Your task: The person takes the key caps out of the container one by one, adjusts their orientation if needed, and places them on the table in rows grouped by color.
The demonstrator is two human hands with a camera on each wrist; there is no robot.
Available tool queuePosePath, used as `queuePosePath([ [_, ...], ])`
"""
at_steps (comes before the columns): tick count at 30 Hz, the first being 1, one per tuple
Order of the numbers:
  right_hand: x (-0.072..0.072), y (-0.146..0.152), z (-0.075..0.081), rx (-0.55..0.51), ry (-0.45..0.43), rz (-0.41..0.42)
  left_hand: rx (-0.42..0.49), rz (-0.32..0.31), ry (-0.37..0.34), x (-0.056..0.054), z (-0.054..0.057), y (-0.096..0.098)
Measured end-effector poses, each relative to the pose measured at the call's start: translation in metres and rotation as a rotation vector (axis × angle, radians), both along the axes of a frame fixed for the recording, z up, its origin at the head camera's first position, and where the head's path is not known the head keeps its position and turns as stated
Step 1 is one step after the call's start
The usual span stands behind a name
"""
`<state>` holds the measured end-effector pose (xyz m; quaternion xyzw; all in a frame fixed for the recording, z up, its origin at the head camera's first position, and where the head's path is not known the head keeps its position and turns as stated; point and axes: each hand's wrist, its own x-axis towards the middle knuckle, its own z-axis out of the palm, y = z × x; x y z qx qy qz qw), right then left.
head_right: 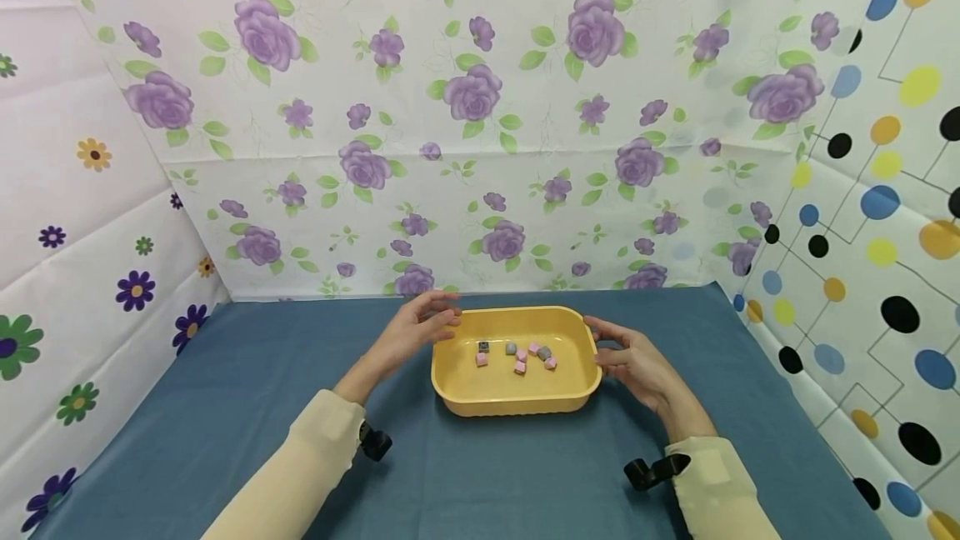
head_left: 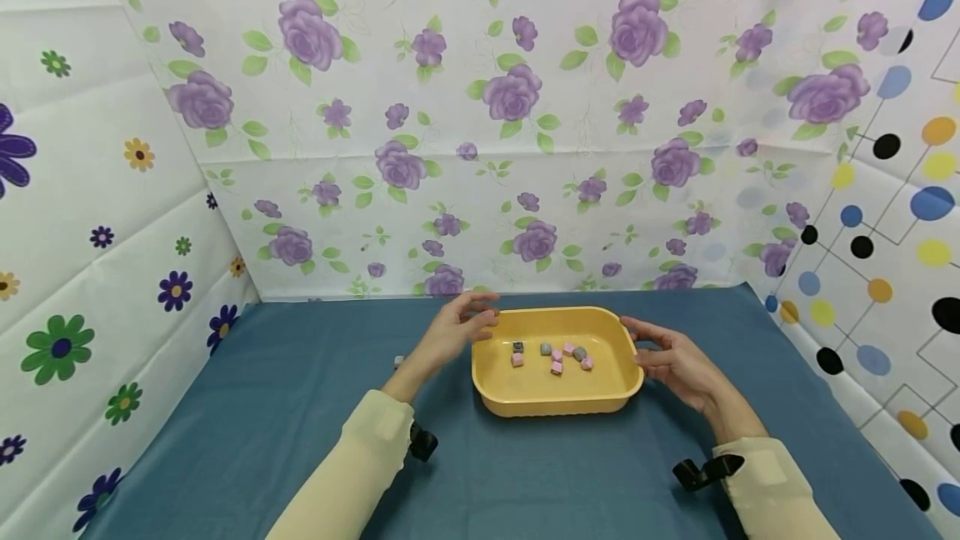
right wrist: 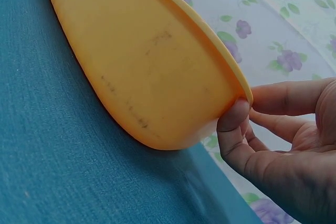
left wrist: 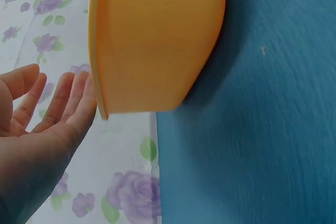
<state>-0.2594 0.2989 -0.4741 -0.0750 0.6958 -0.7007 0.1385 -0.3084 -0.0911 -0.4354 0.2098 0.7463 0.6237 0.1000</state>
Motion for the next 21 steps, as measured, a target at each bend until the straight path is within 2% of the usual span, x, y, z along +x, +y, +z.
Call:
queuePosePath([
  [7,0.000,0.000,0.000,0.001,-0.003,0.002,-0.041,0.028,-0.006,0.001,0.002,0.015],
  [11,-0.001,0.001,-0.001,0.004,-0.005,-0.001,-0.074,0.014,0.018,0.002,0.002,0.024],
  [21,-0.002,0.001,-0.002,0.017,0.005,0.000,-0.139,0.034,0.044,-0.002,-0.005,0.045],
])
